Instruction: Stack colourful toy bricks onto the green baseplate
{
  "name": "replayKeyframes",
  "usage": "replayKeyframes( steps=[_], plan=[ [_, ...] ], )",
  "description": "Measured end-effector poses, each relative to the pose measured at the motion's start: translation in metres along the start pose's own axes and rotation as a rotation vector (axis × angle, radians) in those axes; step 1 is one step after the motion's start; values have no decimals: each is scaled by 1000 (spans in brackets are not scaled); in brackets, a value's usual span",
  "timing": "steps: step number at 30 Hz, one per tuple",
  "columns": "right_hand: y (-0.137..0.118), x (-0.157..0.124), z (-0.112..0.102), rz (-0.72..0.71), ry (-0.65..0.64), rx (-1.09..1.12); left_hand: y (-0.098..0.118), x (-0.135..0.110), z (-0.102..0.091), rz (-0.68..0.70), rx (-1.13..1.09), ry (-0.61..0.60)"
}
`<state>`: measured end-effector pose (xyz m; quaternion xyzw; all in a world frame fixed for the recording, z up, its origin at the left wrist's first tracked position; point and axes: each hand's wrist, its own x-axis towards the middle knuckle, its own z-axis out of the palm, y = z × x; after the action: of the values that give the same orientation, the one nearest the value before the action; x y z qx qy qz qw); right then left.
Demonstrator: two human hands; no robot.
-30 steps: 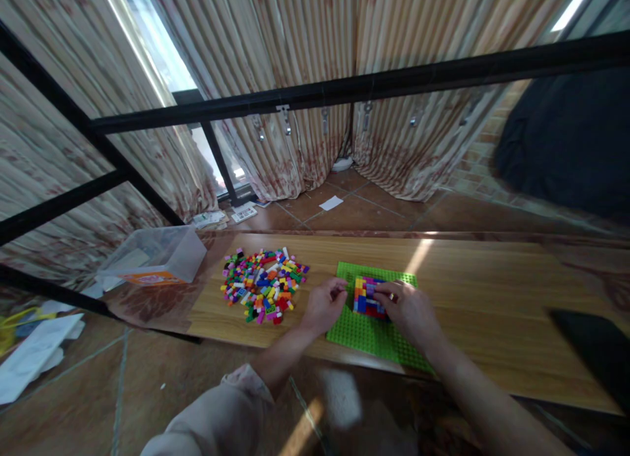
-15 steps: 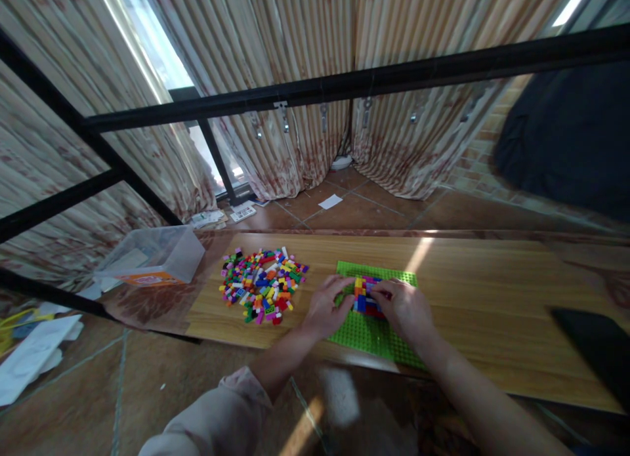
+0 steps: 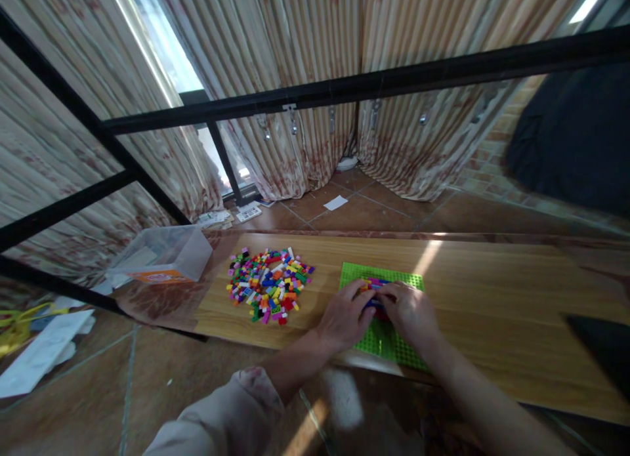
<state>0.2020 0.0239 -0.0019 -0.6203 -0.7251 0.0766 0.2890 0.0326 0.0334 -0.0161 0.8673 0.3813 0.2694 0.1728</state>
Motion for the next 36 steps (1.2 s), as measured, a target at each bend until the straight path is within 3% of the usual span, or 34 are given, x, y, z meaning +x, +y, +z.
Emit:
replayKeyframes(
  steps=[7,10,16,20,24,36],
  plan=[
    [-2,-4,2,62,14,86,5,-1,1,-3,61,-2],
    [-9,-9,-3,105,11,4,8,-7,-4,-25,50,-13],
    [-20,-20,-26,131,6,-115,-9,-33,-36,-169,78,153],
    [-15,-22,-47,187,31,-122,-30,-52,-59,-242,124,246],
    [-4,-22,-60,264,-19,-168,-38,-68,-71,-240,153,264],
    [0,-22,-68,243,-97,-254,-26,-99,-62,-175,160,165]
  ],
)
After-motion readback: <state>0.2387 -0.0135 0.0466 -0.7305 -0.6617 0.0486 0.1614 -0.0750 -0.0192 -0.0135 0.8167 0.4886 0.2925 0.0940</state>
